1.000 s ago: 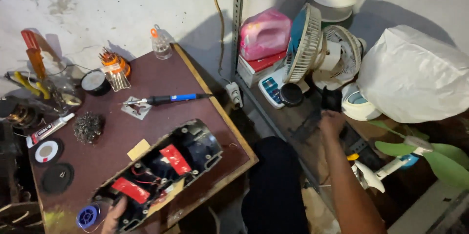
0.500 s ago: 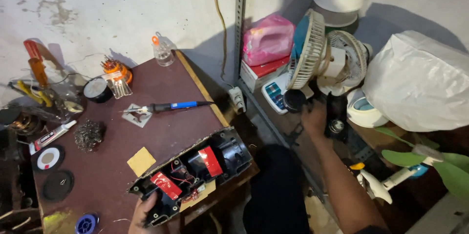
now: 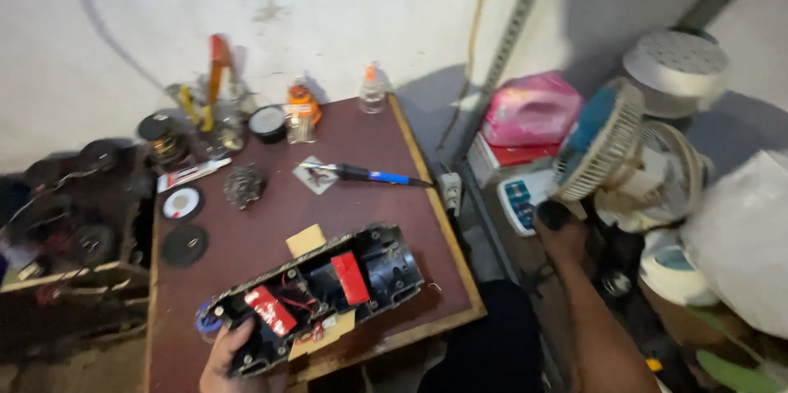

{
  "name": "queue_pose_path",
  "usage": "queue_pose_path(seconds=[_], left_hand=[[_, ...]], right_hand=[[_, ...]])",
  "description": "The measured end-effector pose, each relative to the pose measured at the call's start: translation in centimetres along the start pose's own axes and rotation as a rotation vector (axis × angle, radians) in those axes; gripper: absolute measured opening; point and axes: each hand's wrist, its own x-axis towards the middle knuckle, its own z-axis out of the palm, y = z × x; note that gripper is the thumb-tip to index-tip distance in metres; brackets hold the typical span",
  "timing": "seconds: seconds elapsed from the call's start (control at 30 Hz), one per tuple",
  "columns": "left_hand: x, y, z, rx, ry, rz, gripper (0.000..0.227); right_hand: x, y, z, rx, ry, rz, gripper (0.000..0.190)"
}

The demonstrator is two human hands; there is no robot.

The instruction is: The person assembles a small speaker unit by inserting it into a black plastic housing. They manipulate the speaker's wires and position the unit within the frame, then place a circular cover on the table.

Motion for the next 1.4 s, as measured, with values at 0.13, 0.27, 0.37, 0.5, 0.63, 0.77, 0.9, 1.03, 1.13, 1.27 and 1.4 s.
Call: queue_pose_path(seconds=[0.13, 0.27, 0.37, 0.5, 0.63, 0.77, 0.9, 1.03, 1.13, 1.27, 1.4], left_hand=[[2.7, 2.5, 7.3, -0.059, 0.006, 0.036, 0.028], [1.7, 4.7, 7.4, -0.111, -0.122, -0.080, 0.039], [1.8, 5.3, 7.4, -0.132, -0.059, -0.058, 0.035], [1.4, 5.8, 7.6, -0.181, -0.105, -0.047, 0.032], [0.2, 6.6, 8.1, -0.155, -0.128, -0.009, 0.051], [0.4, 6.6, 6.8, -0.163, -0.132, 0.033, 0.045], [0.3, 7.3, 5.8, -0.168, -0.098, -0.012, 0.041], [0.4, 8.0, 4.5, -0.218, -0.129, 0.053, 0.028], [0.5, 8.6, 3.6, -0.246, -0.088, 0.052, 0.012], [0.1, 9.2, 3.3, -0.244, -0.198, 0.067, 0.021], [-0.7, 9.5, 4.4, -0.243, -0.160, 0.091, 0.029]], right_hand=[[-5.1, -5.4, -3.0, 0.134, 0.037, 0.298, 0.084], [-9.7, -6.3, -4.4, 0.079, -0.014, 0.411, 0.082], [-13.1, -6.5, -4.9, 0.592, -0.060, 0.289, 0.031], [-14.1, -6.2, -5.4, 0.865, -0.191, -0.081, 0.009], [-16.2, -14.1, -7.4, 1.373, -0.485, -0.115, 0.052], [-18.9, -21.1, -7.7, 1.650, -0.808, -0.050, 0.065], [-20.2, -24.9, -6.2, 1.738, -1.093, -0.028, 0.068], [-20.6, -25.6, -3.6, 1.566, -0.967, 0.023, 0.067], [-21.1, -26.3, -1.7, 1.219, -0.727, -0.260, 0.061], [-23.4, -28.7, -2.2, 0.370, -0.169, -1.045, 0.084], [-24.4, -29.4, -1.8, 0.272, -0.200, -1.157, 0.085]])
